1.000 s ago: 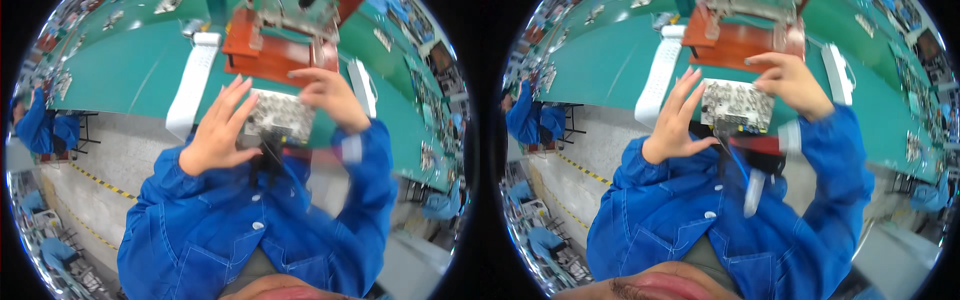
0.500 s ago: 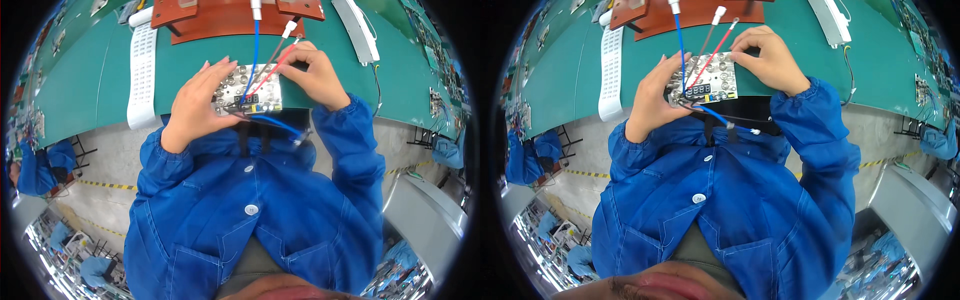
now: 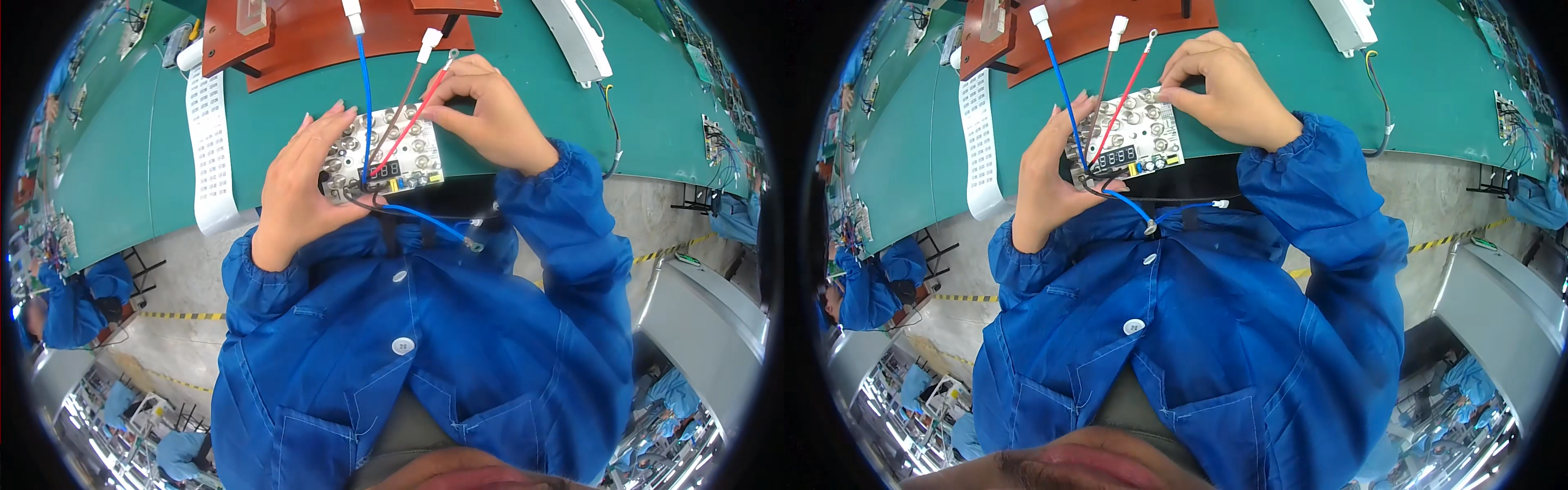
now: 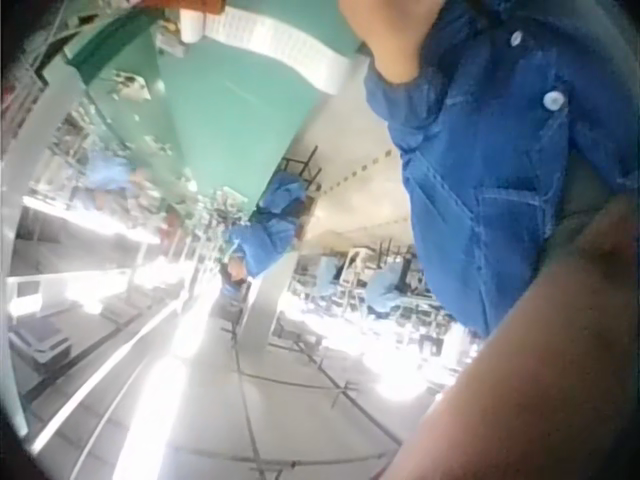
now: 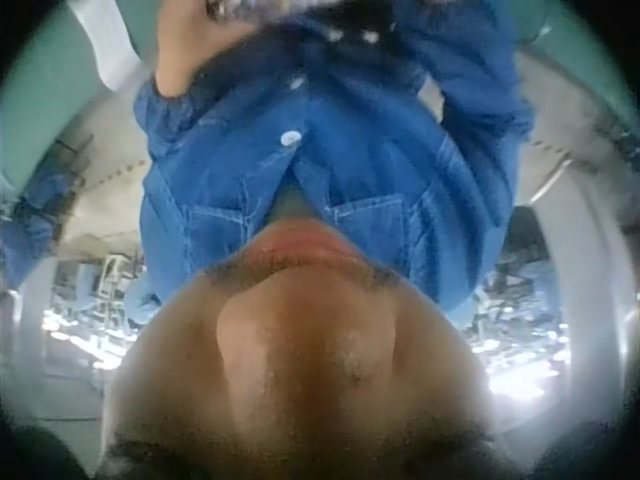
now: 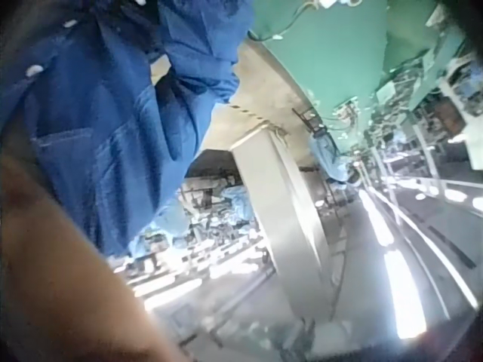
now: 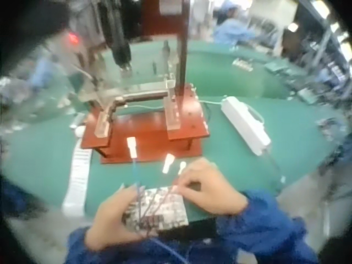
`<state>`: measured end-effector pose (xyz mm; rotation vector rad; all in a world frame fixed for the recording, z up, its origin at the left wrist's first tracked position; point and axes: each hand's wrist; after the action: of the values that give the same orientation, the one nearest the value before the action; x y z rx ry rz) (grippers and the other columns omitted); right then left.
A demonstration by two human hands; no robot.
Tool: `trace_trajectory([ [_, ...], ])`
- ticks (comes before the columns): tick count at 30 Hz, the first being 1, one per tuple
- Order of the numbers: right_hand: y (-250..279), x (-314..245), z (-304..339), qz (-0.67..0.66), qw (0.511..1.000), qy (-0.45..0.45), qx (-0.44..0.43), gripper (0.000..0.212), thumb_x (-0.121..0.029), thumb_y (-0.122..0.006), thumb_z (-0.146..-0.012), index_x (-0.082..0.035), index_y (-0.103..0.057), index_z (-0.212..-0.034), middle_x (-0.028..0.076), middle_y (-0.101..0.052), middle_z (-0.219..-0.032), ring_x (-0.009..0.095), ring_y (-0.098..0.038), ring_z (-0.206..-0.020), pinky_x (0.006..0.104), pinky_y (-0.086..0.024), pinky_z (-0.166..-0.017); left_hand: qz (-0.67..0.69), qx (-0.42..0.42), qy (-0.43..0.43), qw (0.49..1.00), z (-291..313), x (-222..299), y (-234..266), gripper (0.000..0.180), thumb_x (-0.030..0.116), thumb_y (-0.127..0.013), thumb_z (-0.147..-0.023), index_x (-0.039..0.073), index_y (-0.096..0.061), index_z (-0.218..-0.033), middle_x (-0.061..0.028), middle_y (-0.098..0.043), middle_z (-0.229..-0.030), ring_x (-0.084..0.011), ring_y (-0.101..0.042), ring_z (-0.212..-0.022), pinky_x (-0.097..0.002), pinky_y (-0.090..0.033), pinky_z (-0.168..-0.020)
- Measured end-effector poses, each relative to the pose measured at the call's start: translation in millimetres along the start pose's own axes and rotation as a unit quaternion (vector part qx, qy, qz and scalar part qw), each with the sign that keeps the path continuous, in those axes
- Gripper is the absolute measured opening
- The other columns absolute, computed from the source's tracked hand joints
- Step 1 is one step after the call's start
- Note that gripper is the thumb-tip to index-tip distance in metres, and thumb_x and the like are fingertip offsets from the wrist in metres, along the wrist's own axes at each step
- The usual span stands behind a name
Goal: Assembling and testing electronic circuit boards by placing them into a testing jig and connecting specific wires.
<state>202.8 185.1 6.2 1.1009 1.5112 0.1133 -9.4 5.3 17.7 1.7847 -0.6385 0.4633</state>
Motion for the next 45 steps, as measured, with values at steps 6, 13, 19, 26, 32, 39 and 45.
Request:
trace_trajectory([
  [6, -5, -11, 5, 0.063, 0.997, 0.016, 0.03, 0.014, -0.009, -0.079, -0.081, -0.003, -0.069, -0.089, 0.006, -0.068, -0.094, 0.027, -0.057, -0.098, 0.0371, -0.047, -0.087, 0.002, -0.001, 0.0, 1.0, 3, 3, 1, 0.087, 0.03, -0.093, -0.059, 0.004, -0.058, -0.134, -0.0132, -0.065, -0.13, -0.0343, -0.056, -0.132, -0.0545, -0.04, -0.113],
  [13, -9, -14, 25, -0.014, 0.998, -0.039, 0.044, 0.024, -0.008, -0.076, -0.081, -0.004, -0.069, -0.104, 0.011, -0.068, -0.106, 0.029, -0.058, -0.111, 0.0445, -0.047, -0.095, 0.009, -0.004, 0.004, 1.0, 1, -2, 1, 0.083, 0.025, -0.091, -0.059, 0.004, -0.058, -0.132, -0.0135, -0.066, -0.129, -0.0345, -0.057, -0.131, -0.0541, -0.041, -0.113],
  [19, -15, -39, 38, 0.222, 0.973, 0.046, 0.035, 0.05, -0.01, -0.068, -0.081, -0.008, -0.063, -0.131, 0.016, -0.056, -0.134, 0.038, -0.053, -0.124, 0.0476, -0.043, -0.103, -0.011, 0.01, 0.002, 1.0, 0, 9, 6, 0.079, 0.022, -0.089, -0.06, 0.004, -0.059, -0.131, -0.0152, -0.066, -0.129, -0.0356, -0.057, -0.13, -0.0537, -0.041, -0.113],
  [26, -10, -33, 37, 0.155, 0.987, -0.01, 0.031, 0.045, -0.013, -0.058, -0.089, -0.003, -0.06, -0.133, 0.019, -0.058, -0.133, 0.037, -0.053, -0.124, 0.0446, -0.041, -0.105, -0.015, -0.034, 0.006, 0.999, 3, 28, 7, 0.053, 0.016, -0.082, -0.074, 0.007, -0.065, -0.124, -0.0182, -0.054, -0.143, -0.0397, -0.042, -0.143, -0.0586, -0.03, -0.118],
  [32, 7, -27, 44, -0.064, 0.995, -0.032, 0.065, 0.031, -0.014, -0.058, -0.095, 0.001, -0.068, -0.12, 0.019, -0.066, -0.115, 0.034, -0.059, -0.112, 0.0391, -0.045, -0.099, 0.331, -0.036, 0.235, 0.913, 34, 37, 95, 0.015, 0.003, -0.068, -0.089, -0.008, -0.068, -0.1, -0.014, -0.052, -0.149, -0.0221, -0.061, -0.121, -0.0377, -0.05, -0.102],
  [39, 2, -25, 39, -0.096, 0.988, -0.041, 0.114, 0.024, -0.014, -0.059, -0.094, 0.001, -0.071, -0.108, 0.017, -0.071, -0.109, 0.033, -0.063, -0.105, 0.0404, -0.048, -0.095, 0.271, 0.383, 0.274, 0.84, 94, -70, 194, 0.02, 0.019, -0.058, -0.105, 0.0, -0.063, -0.108, -0.0176, -0.05, -0.15, -0.018, -0.062, -0.109, -0.0303, -0.051, -0.091],
  [45, -3, -23, 50, -0.016, 0.989, -0.023, 0.148, 0.021, -0.013, -0.065, -0.092, -0.002, -0.071, -0.108, 0.015, -0.071, -0.107, 0.033, -0.063, -0.104, 0.0408, -0.049, -0.093, 0.192, 0.387, 0.289, 0.855, -21, -217, 234, 0.025, 0.025, -0.061, -0.103, 0.001, -0.066, -0.109, -0.0102, -0.067, -0.113, -0.0141, -0.064, -0.098, -0.0283, -0.05, -0.081],
])
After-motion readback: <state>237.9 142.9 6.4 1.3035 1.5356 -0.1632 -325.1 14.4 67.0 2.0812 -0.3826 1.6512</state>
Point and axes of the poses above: each hand's wrist, its own z-axis away from the middle knuckle, its own y-axis out of the back of the hand, x = y × z
